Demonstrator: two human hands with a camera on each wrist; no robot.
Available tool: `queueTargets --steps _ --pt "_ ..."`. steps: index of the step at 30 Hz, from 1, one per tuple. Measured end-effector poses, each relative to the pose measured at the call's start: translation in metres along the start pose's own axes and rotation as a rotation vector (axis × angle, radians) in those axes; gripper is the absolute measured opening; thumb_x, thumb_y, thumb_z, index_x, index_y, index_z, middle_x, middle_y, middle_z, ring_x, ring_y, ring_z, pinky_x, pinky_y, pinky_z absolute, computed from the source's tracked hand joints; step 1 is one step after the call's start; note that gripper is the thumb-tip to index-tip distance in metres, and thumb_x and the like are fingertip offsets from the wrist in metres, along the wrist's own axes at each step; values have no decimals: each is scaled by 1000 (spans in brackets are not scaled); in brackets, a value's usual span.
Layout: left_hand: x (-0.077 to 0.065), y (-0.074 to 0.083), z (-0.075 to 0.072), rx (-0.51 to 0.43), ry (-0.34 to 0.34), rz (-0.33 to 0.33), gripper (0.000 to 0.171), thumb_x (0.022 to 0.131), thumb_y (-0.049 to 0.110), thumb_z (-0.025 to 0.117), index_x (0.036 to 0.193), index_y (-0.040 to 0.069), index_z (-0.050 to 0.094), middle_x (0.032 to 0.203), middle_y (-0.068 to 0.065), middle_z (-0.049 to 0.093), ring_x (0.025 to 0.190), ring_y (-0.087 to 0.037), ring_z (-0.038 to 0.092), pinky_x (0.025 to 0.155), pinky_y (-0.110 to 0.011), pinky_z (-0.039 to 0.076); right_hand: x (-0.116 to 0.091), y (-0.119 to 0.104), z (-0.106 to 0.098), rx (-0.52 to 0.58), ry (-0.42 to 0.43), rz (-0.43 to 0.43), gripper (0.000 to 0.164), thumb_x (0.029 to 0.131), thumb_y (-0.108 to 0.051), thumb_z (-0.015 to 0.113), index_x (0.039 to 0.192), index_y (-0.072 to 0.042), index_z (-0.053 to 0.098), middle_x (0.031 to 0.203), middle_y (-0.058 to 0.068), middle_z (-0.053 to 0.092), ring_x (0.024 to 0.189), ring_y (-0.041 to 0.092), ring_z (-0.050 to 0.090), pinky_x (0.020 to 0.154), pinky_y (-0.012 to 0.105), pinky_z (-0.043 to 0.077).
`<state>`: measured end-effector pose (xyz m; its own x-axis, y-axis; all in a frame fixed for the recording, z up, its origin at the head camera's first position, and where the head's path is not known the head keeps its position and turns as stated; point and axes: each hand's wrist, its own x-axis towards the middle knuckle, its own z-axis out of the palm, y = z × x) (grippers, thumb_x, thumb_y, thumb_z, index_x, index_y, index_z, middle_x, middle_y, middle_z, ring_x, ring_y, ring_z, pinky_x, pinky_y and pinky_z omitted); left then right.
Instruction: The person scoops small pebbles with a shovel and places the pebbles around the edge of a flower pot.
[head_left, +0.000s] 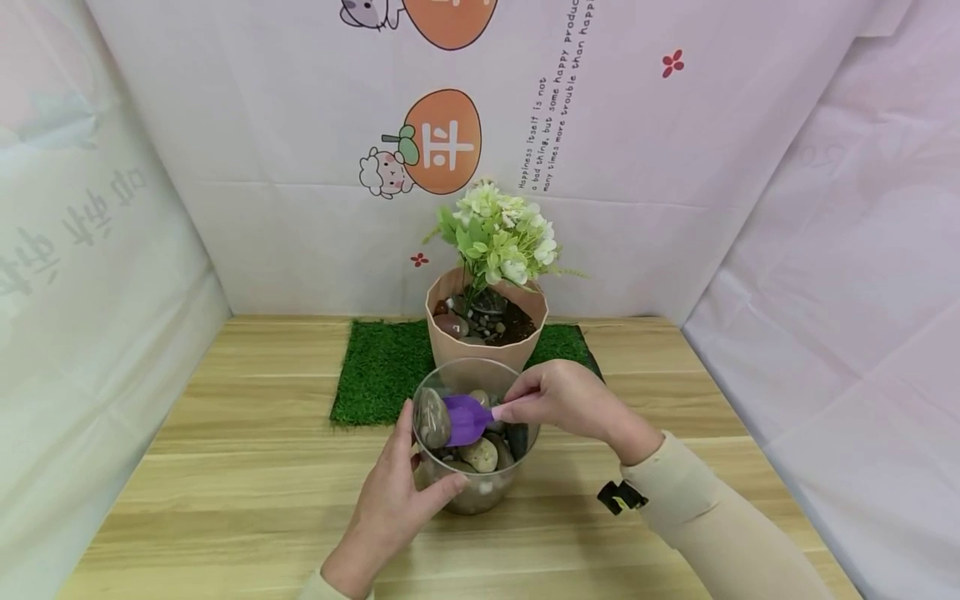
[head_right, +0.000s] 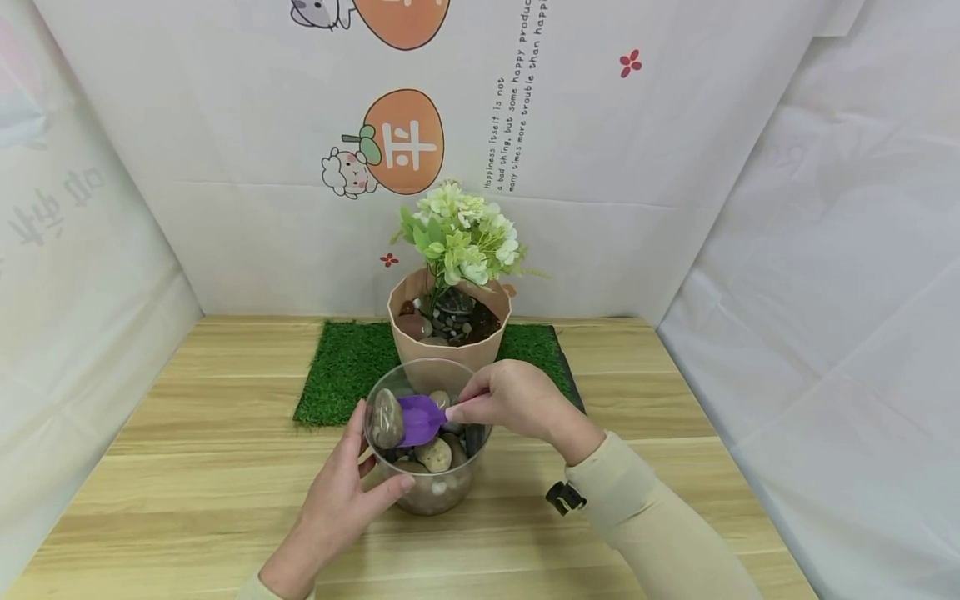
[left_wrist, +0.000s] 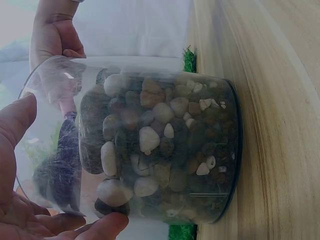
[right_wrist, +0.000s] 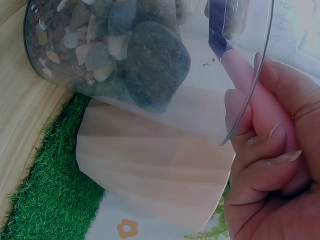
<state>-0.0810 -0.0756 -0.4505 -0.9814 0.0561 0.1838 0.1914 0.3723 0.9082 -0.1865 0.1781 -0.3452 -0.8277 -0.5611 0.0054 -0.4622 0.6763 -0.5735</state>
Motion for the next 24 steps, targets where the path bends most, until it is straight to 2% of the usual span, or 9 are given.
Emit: queueTargets --steps 24 --pt "0 0 0 -2 2 2 123 83 46 88 169 11 7 171 -17 25 150 -36 42 112 -53 51 -3 2 -1 64 10 26 15 88 -49 82 86 -35 82 81 -20 75 75 9 66 65 30 59"
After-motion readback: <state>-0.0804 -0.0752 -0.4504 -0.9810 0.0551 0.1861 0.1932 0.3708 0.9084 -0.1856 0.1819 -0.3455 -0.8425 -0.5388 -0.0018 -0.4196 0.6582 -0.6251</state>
